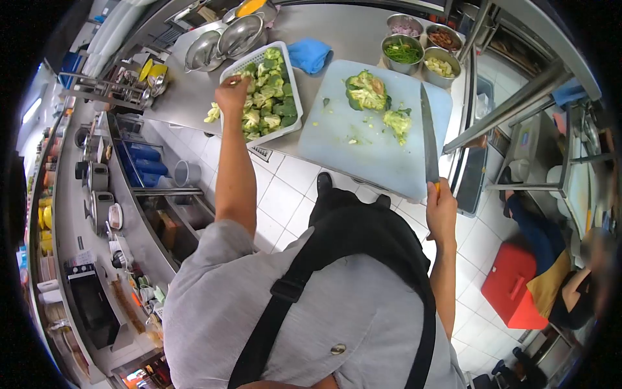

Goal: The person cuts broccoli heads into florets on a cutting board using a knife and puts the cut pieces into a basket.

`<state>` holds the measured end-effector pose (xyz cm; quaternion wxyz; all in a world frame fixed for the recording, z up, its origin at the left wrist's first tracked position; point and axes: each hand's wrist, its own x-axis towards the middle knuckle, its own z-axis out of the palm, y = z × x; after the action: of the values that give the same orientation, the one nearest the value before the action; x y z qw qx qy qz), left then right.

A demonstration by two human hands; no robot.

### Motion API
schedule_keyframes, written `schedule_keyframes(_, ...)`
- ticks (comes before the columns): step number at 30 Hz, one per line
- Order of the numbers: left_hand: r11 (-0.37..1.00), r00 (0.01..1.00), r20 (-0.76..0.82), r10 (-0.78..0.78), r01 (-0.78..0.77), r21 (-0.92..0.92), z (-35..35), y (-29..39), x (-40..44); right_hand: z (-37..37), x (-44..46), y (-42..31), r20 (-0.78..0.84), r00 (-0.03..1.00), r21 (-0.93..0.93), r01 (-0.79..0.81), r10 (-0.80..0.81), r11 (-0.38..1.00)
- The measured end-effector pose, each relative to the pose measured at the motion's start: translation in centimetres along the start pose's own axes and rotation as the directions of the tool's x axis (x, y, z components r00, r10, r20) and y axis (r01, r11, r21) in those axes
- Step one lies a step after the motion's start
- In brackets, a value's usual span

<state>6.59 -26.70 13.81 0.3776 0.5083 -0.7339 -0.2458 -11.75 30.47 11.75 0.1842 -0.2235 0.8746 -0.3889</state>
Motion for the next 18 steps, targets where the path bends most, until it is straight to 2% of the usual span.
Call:
schedule_keyframes(1,0.999,0.999,0.014,-0.036,0.036,-0.012,0.1,-1.6,2.2,0.3,0.0,0.4,0.009,0.999,0.016,-0.036,0.036,0.999)
schedule_keyframes(4,1.0,0.999,0.04,0.029,-0.029,-0.003,-0.8,-2.6,4.7,0.9,0.1,0.7,-0.028,0.999,-0.016,-0.042,0.042,0.999)
schedule_keyframes(5,0.993,0.994,0.01,0.111,-0.111,0.027,-0.6,-3.6,5.0,1.0,0.2,0.7,-0.015,0.997,-0.018,-0.076,0.076,0.997)
schedule_keyframes(8,0.943,0.954,0.127,0.271,-0.289,0.162,1.3,-6.7,2.4,2.3,0.5,2.9,-0.066,0.998,-0.084,0.009,-0.015,0.996)
schedule_keyframes(9,0.968,0.956,0.277,0.099,-0.157,0.194,1.3,-5.6,0.3,2.4,0.4,2.7,-0.038,0.999,-0.121,0.004,-0.009,0.993)
schedule_keyframes(10,0.896,0.946,0.187,0.265,-0.313,0.315,2.3,-7.6,-1.5,3.0,0.4,3.3,-0.059,0.998,-0.126,0.017,-0.025,0.992)
schedule_keyframes(11,0.785,0.887,0.122,0.445,-0.452,0.423,3.7,-9.1,-3.2,3.4,0.3,3.3,-0.067,0.998,-0.102,-0.016,0.009,0.995)
schedule_keyframes(12,0.886,0.932,0.176,0.316,-0.356,0.297,2.0,-5.0,-5.4,3.5,0.2,3.3,-0.09,0.994,-0.079,-0.062,0.055,0.995)
schedule_keyframes(13,0.856,0.904,0.157,0.397,-0.426,0.293,1.9,-4.7,-6.0,3.7,0.1,3.4,-0.082,0.996,-0.099,-0.049,0.041,0.994)
schedule_keyframes(14,0.856,0.905,0.173,0.388,-0.424,0.296,1.4,-3.9,-6.5,3.9,0.2,3.8,-0.082,0.996,-0.12,-0.044,0.034,0.992)
schedule_keyframes(15,0.73,0.815,-0.018,0.579,-0.509,0.457,2.8,-5.5,-7.1,4.6,0.6,5.1,-0.015,0.999,-0.152,-0.051,0.049,0.987)
schedule_keyframes(16,0.758,0.81,0.016,0.586,-0.555,0.343,2.2,-1.6,-8.3,5.7,0.7,6.3,-0.007,1.0,-0.176,-0.01,0.009,0.984)
schedule_keyframes(17,0.779,0.804,0.049,0.592,-0.587,0.222,1.7,2.6,-9.6,6.8,1.3,7.2,0.012,1.0,-0.312,0.017,-0.014,0.95)
schedule_keyframes(18,0.823,0.84,0.004,0.543,-0.532,-0.198,4.3,2.9,-10.6,8.3,1.7,8.4,0.038,0.998,-0.384,0.063,-0.053,0.921)
